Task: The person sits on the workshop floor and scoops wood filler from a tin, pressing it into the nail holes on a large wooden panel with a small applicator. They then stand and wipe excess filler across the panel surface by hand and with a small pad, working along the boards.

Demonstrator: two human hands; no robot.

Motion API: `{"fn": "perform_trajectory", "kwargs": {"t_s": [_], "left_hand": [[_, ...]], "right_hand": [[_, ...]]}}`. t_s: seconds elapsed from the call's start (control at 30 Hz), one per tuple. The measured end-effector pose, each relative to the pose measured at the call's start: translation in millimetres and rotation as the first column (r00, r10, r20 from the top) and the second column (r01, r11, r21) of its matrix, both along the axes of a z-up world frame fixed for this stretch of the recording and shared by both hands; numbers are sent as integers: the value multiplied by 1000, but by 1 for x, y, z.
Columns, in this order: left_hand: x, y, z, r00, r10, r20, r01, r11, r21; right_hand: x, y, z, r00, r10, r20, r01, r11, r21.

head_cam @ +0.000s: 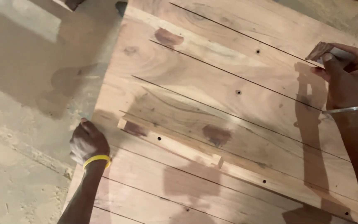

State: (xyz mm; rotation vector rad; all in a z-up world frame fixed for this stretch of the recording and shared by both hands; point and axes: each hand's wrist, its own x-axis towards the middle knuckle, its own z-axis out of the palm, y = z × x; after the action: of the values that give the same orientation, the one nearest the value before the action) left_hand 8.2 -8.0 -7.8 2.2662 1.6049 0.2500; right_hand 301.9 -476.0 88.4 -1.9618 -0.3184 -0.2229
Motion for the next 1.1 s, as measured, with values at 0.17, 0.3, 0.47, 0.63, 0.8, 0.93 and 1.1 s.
{"fn": "perform_trajectory", "kwargs": {"t_s": [0.17,0.3,0.47,0.63,0.8,0.93,1.1], "left_hand": [[-10,6,-26,979,-173,107,148,967,207],[-7,5,-26,994,-82,76,70,986,152],[-3,3,-26,988,-126,94,107,977,183],[-9,8,-34,980,-168,111,143,969,201],[-4,1,-23,980,-183,83,165,968,190],[-12,9,-32,982,-159,103,136,970,202],[-6,2,-29,986,-155,64,145,979,144]], "right_hand": [[18,-38,-47,998,11,-69,-2,993,122],[19,-43,-61,993,88,-78,-71,978,197],[13,-31,-43,993,78,-86,-64,985,158],[13,-24,-43,994,98,-43,-90,982,167],[13,-26,-46,997,75,-28,-68,978,198],[18,-30,-59,997,82,0,-80,973,217],[20,-35,-51,995,96,9,-95,971,219]]}}
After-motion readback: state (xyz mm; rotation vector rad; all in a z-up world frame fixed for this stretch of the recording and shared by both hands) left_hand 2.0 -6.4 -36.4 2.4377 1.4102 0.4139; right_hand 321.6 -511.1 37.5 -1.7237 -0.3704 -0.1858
